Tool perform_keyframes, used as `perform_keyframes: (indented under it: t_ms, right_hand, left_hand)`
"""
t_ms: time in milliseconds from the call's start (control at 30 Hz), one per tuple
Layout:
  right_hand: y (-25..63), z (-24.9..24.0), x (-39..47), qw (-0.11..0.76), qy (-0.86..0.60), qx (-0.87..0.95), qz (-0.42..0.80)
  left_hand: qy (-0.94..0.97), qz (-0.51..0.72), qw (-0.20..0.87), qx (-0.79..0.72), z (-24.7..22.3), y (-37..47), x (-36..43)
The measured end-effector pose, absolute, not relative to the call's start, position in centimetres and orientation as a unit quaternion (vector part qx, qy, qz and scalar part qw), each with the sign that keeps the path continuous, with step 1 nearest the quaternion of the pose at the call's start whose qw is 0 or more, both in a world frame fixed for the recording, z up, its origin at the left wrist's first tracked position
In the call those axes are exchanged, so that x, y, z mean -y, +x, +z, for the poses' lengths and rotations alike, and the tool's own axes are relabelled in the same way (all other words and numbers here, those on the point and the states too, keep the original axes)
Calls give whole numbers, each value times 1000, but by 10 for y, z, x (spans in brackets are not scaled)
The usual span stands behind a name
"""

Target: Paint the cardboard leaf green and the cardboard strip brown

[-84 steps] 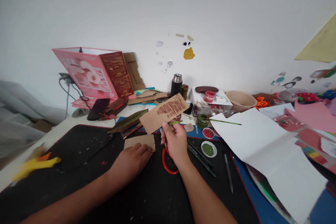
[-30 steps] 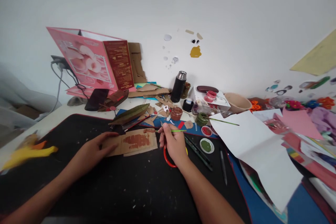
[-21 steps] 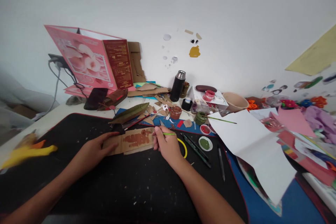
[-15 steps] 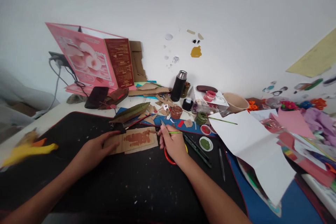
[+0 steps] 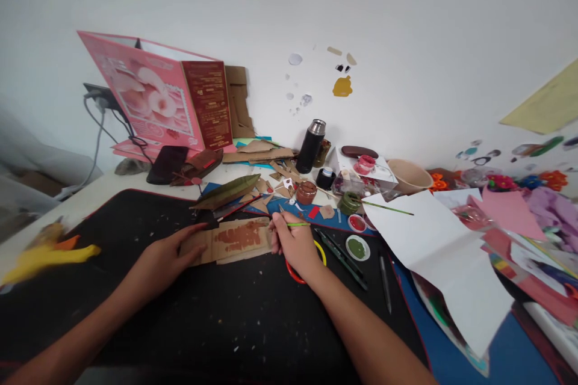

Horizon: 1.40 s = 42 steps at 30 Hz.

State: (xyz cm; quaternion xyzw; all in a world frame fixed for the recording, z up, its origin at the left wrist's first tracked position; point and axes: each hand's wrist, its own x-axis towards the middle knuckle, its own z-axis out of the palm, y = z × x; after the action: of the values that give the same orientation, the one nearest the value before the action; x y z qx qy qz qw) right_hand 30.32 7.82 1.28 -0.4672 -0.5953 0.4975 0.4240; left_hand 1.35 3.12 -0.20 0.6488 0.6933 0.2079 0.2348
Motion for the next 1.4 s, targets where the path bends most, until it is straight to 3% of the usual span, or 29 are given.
perform_keyframes:
  t_ms: [367,700,1400]
  right_hand:
    - [276,14,-75,407,-439,612,517]
    - [320,10,-81,435,-481,590,481]
    - [308,13,-72,429,-473,594,489]
  left_hand:
    - [651,200,220,-698,-3,13,-31]
    - [647,204,218,-701,-4,13,-29]
    - [636,197,234,-708,8,17,-29]
